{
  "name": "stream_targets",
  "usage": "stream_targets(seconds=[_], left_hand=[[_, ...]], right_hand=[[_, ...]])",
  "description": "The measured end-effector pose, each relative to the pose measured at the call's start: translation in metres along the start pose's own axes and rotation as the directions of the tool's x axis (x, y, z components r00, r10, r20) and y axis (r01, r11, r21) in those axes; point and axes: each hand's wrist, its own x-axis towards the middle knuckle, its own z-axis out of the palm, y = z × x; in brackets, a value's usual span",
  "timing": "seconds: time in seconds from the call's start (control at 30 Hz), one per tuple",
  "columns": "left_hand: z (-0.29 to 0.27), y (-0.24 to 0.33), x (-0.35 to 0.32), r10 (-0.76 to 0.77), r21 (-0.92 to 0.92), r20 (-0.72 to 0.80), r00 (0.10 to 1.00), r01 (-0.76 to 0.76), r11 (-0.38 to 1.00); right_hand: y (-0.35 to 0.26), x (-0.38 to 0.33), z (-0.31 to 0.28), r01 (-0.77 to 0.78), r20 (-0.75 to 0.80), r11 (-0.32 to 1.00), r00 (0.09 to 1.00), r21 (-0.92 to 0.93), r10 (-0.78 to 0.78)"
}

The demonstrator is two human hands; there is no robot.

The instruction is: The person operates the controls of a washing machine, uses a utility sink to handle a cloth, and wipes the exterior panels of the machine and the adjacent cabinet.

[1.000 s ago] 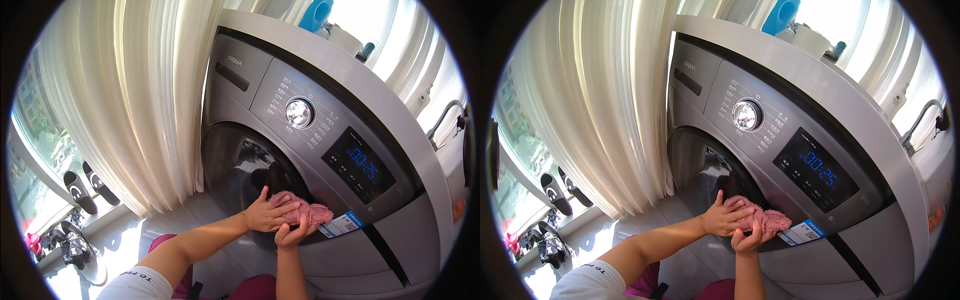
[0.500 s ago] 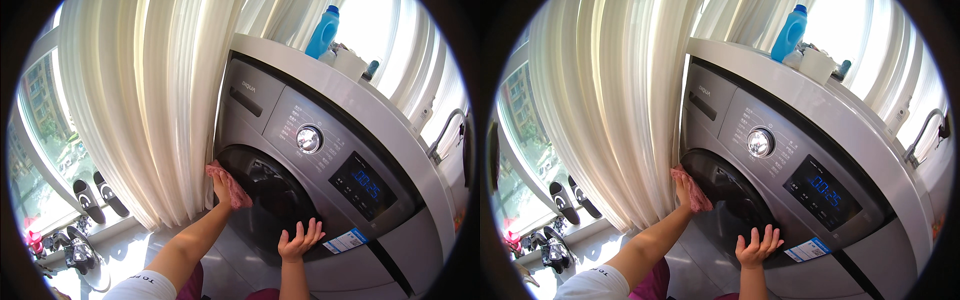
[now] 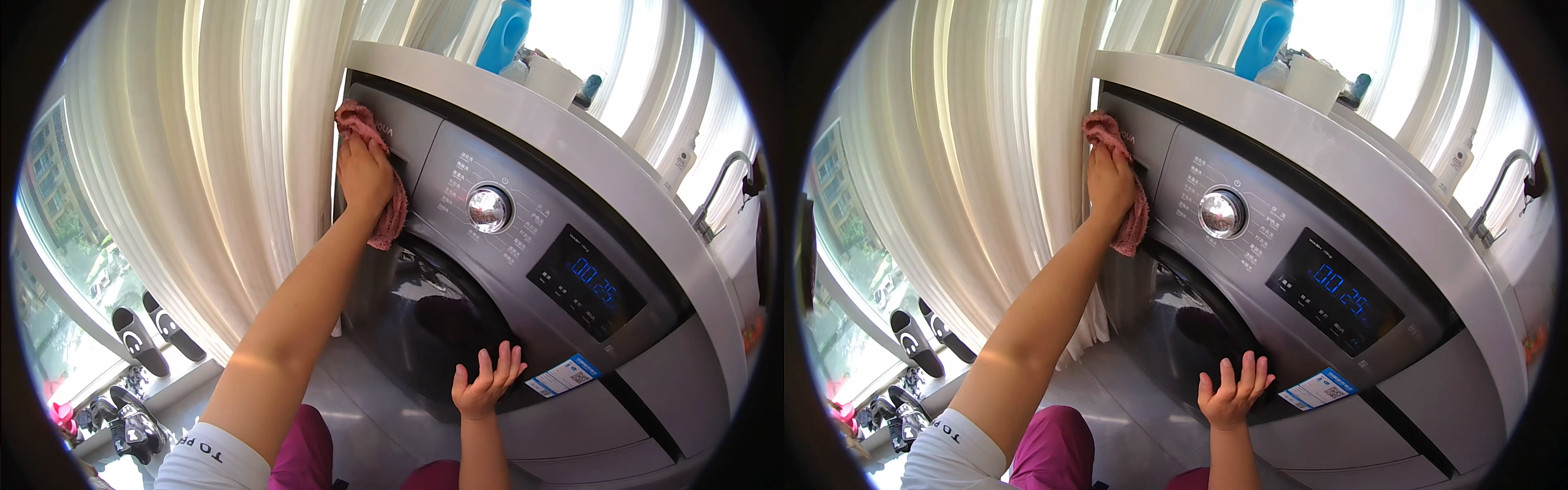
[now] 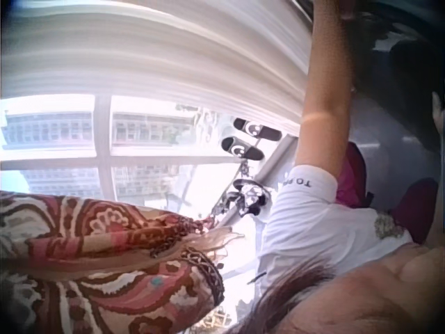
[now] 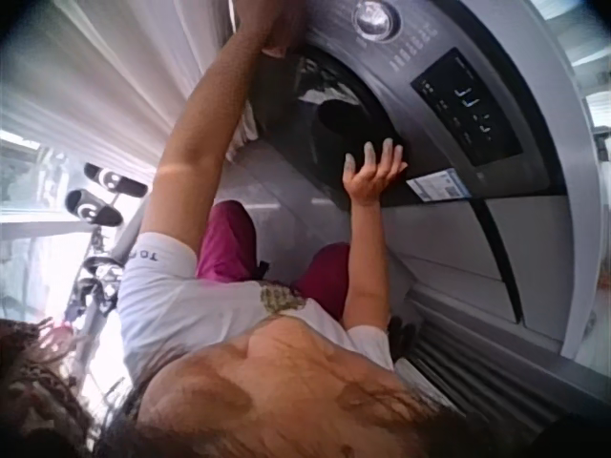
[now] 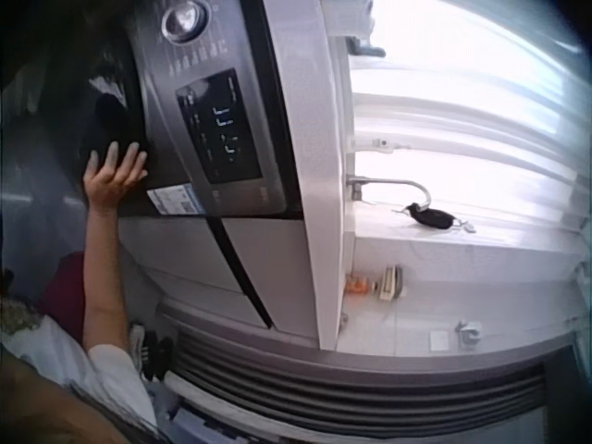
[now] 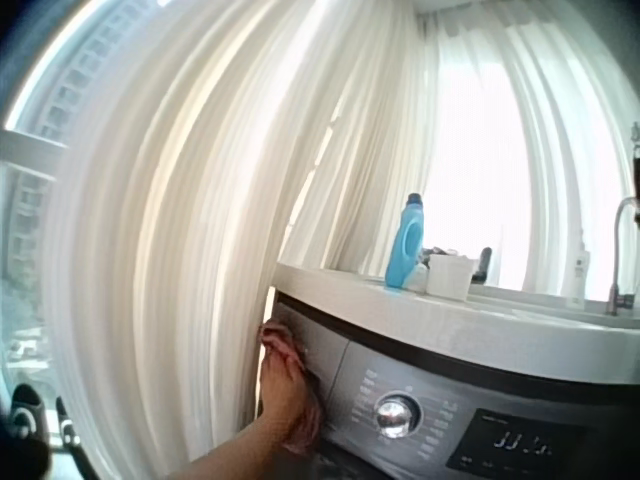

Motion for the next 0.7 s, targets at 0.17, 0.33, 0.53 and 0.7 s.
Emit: stream_targets(seconds=[0.17, 0.33, 0.53, 0.7], left_hand=[[-0.014, 0.002, -0.021, 0.28, -0.116, 0.016, 0.96, -0.276, 0.954], [-0.037, 0.02, -0.041, 0.149, -0.507, 0.102, 0.983, -0.078, 0.858], [-0.088, -0.001, -0.109, -0.409, -0.823, 0.188, 0.893, 0.371, 0.431], [-0.085, -0.017, -0.156, -0.504, -0.697, 0.271, 0.82, 0.528, 0.485]], right_hand=[[0.002, 0.005, 0.0, -0.022, 0.012, 0.996, 1.0, 0.081, 0.021], [0.005, 0.006, -0.006, -0.003, 0.041, 0.997, 0.999, 0.078, 0.0], [-0.04, -0.007, -0.007, -0.263, 0.506, 0.591, 0.811, 0.762, -0.292], [-0.034, -0.026, 0.031, -0.707, 0.704, 0.235, 0.701, 0.667, 0.114]])
